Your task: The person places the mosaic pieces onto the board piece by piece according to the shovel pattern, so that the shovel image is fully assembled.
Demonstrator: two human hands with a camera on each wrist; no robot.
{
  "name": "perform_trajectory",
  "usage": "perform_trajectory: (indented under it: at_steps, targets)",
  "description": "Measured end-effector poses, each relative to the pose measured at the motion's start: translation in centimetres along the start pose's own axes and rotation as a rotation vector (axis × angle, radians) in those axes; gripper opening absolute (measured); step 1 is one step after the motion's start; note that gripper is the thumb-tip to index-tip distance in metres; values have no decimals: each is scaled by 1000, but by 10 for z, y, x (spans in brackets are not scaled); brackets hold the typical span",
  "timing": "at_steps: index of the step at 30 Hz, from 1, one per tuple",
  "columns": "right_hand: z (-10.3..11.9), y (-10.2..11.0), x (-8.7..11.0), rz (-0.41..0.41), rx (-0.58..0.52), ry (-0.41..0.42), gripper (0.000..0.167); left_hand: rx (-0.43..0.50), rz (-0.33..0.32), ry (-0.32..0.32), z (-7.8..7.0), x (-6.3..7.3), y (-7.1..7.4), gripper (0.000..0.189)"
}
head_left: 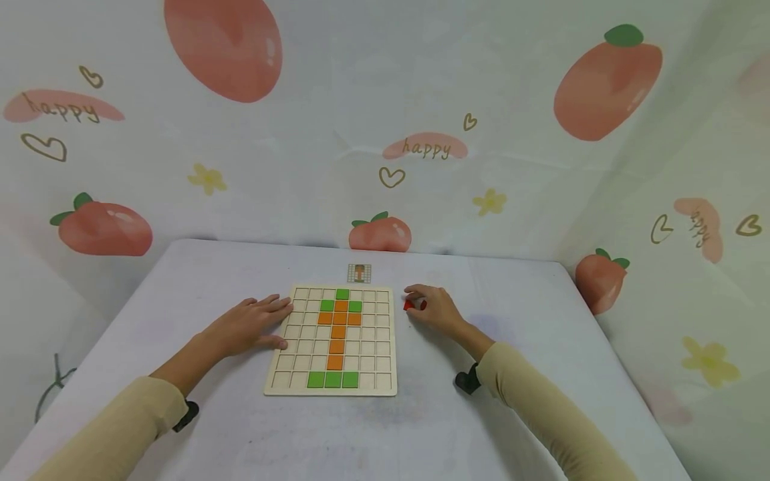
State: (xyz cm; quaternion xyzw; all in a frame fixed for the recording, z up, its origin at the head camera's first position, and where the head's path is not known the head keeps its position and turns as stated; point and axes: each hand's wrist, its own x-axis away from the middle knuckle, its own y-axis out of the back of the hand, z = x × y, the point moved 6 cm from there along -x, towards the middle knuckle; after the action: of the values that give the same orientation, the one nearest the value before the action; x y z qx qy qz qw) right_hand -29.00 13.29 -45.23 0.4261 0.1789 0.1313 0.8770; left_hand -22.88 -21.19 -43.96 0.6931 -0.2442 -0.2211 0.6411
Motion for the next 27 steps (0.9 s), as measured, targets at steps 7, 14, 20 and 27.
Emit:
perform_trajectory:
  at_steps: [7,14,20,27]
  targets:
    - [7,-5,-12,-10,-28,26,35,2,1,1,2,0,-1,79]
    - [26,-15,-27,15,-65,69,37,17,1,7,3,0,-4,78]
    - [38,-23,-39,21,-75,68,38,15,5,11,1,0,-3,79]
    - [52,-37,-52,78,-88,38,36,18,3,9,0,0,0,79]
